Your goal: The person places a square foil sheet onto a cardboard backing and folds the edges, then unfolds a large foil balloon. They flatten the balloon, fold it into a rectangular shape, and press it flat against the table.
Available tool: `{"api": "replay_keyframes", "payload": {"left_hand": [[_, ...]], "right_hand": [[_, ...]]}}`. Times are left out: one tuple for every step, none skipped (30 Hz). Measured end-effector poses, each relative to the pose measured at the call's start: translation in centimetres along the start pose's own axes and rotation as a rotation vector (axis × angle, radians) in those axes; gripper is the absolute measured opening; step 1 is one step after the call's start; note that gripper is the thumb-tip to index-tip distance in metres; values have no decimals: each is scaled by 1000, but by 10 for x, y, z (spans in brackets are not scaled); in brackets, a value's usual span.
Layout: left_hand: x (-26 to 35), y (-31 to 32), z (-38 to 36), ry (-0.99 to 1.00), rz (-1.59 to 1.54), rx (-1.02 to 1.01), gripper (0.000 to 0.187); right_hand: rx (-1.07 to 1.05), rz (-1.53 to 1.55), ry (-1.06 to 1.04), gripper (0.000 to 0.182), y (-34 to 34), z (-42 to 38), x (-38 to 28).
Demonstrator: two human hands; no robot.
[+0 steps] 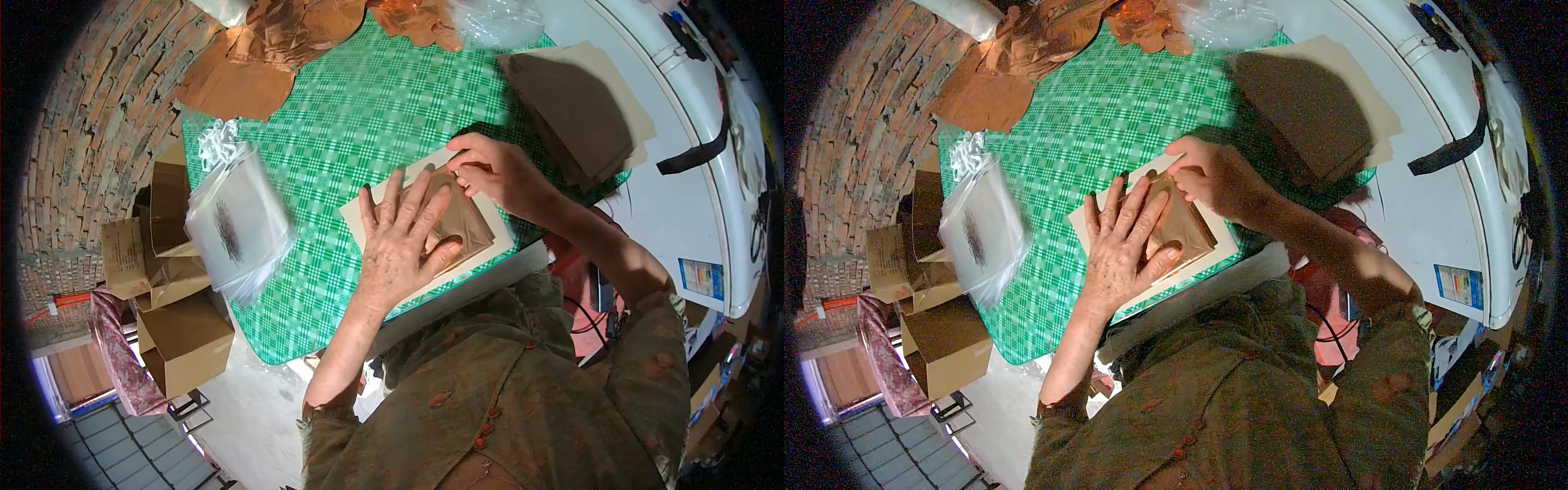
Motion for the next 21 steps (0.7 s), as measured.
{"api": "replay_keyframes", "payload": {"left_hand": [[0, 0, 0, 2, 2, 0, 74], [0, 1, 0, 3, 3, -1, 74], [0, 1, 0, 4, 2, -3, 74], [0, 1, 0, 5, 2, -5, 73], [0, 1, 0, 6, 2, -6, 73], [0, 1, 0, 4, -1, -6, 72], [0, 1, 0, 2, -4, -6, 72], [1, 2, 0, 1, -8, -7, 72], [1, 2, 0, 5, -5, -5, 72], [1, 2, 0, 8, -1, -3, 72], [1, 2, 0, 11, 3, -2, 72], [1, 2, 0, 11, 8, -7, 72], [1, 2, 1, 11, 14, -11, 72], [2, 2, 1, 10, 20, -17, 71], [2, 2, 0, 12, 24, -17, 71], [2, 2, 0, 15, 29, -17, 71], [2, 2, 1, 19, 33, -18, 71], [2, 2, 1, 17, 36, -20, 71], [2, 3, 1, 14, 39, -22, 71], [2, 3, 1, 10, 42, -24, 71], [2, 3, 1, 11, 43, -25, 71]], "right_hand": [[3, 14, 16, 36, 0, 1, 1], [1, 10, 2, 36, 0, 1, 1], [0, 6, -12, 36, -1, 2, 2], [-3, 3, -26, 36, -1, 2, 3], [28, 33, -26, 37, -1, 4, 5], [60, 63, -27, 38, 0, 5, 7], [93, 93, -28, 40, 0, 6, 7], [54, 98, 25, 38, 0, 7, 9], [16, 104, 78, 37, -1, 9, 9], [-23, 110, 131, 35, -2, 10, 10], [-21, 105, 134, 35, -2, 11, 10], [-19, 99, 136, 35, -2, 13, 10], [-17, 94, 139, 35, -1, 15, 10], [-12, 87, 144, 34, 0, 17, 10], [-8, 80, 148, 34, 1, 19, 9], [-2, 73, 153, 33, 1, 21, 8], [-13, 67, 129, 32, 1, 23, 8], [-23, 60, 105, 31, 1, 25, 9], [-33, 54, 82, 30, 1, 26, 9], [-33, 41, 76, 28, 1, 27, 10], [-34, 29, 70, 25, 2, 29, 9]]}}
Point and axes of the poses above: each hand's wrist, its own z-axis towards the middle knuckle, its own y-axis out of the palm, x = y × z, the point moved 5 cm from there along z, towards the middle knuckle, and after that the axes turned 9 degrees about x, right-handed, at the moved point
